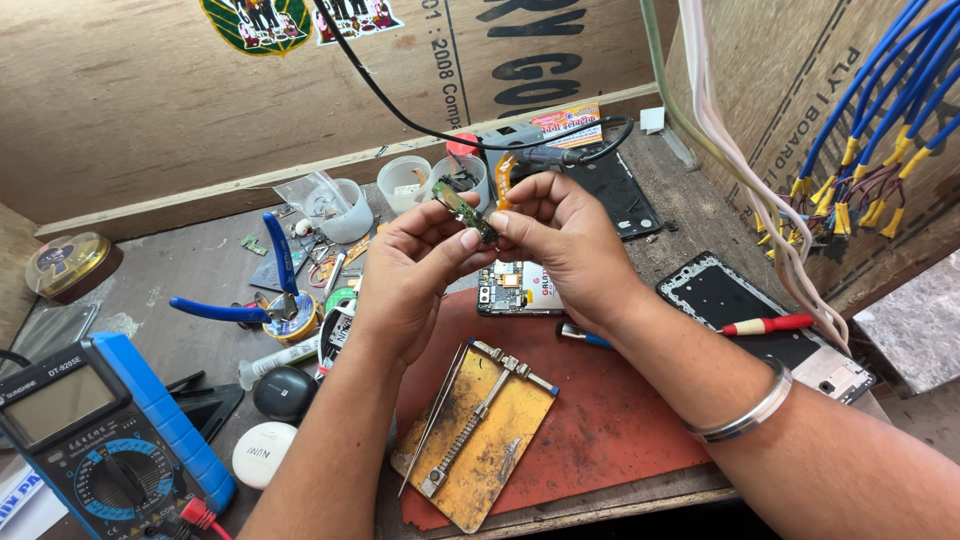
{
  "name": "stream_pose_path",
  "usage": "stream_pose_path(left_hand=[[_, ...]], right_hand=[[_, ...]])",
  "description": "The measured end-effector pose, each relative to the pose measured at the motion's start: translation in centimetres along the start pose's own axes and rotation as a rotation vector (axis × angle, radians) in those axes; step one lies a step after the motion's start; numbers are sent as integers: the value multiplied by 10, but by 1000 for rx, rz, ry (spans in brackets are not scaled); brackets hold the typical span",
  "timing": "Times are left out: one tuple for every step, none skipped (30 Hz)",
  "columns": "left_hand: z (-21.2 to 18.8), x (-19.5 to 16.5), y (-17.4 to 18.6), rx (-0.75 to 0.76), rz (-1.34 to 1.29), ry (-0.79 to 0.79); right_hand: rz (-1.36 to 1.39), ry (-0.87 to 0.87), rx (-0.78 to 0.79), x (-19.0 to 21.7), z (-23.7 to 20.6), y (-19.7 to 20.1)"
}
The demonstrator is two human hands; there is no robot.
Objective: The person handles a small electronic component and a flexible ribbon cable, repeatedly aligning and attempting to connect them. They rotate the parts and adjust their grip while working at a cluttered electronics repair bench.
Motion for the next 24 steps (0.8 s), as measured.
stream_pose_path(left_hand=[[0,1,-1,1,-3,-3],[0,1,-1,1,1,-12],[0,1,-2,0,5,-20],[0,1,-3,1,8,-28],[1,1,-4,-7,20,-38],[1,0,-4,-15,32,-48],[1,-1,-3,-23,44,-58],[0,-2,-3,-34,48,-62],[0,-3,-3,-45,52,-65],[-1,-4,-3,-56,56,-69],[-2,-5,-2,-62,74,-80],[-3,-7,-2,-68,91,-90],[-4,-8,-2,-73,108,-100],[-4,-8,-2,-77,113,-108],[-4,-9,-1,-82,119,-116],[-4,-10,0,-87,124,-125],[-4,-11,0,-81,123,-126],[-3,-11,-1,-75,122,-128],[-2,-12,-1,-69,120,-129],[-3,-13,0,-73,151,-129],[-3,-15,2,-76,183,-131],[-3,-17,4,-80,214,-132],[-3,-19,5,-71,282,-115],[-3,-20,6,-62,350,-98]], right_hand=[[-30,28,-3,1,0,0],[-60,56,-7,2,1,0],[-91,85,-12,3,1,0],[-84,81,-10,2,0,0],[-77,77,-8,2,0,0],[-71,73,-7,1,0,0],[-77,87,7,1,0,-2],[-83,102,20,1,-1,-3],[-89,117,34,2,-1,-4],[-104,127,34,3,-2,-5],[-120,137,33,3,-2,-6],[-135,147,32,4,-3,-6],[-127,147,33,4,-3,-7],[-119,148,35,4,-4,-8],[-111,148,37,5,-4,-9],[-126,147,33,5,-5,-10],[-140,147,30,6,-5,-11],[-154,146,26,8,-5,-11],[-141,133,32,8,-5,-12],[-129,118,38,8,-5,-12],[-117,104,44,7,-5,-13],[-114,53,32,5,-4,-12],[-110,1,20,2,-4,-11],[-106,-50,7,-1,-4,-10]])
Point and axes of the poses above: each hand's wrist, its own z-axis towards the middle knuckle, its own y-axis out of the back of the hand, x = y × z, the point moved 7 cm from there along z, towards the middle knuckle, and after that the axes turned 3 degrees about y, right-handed, at the moved point
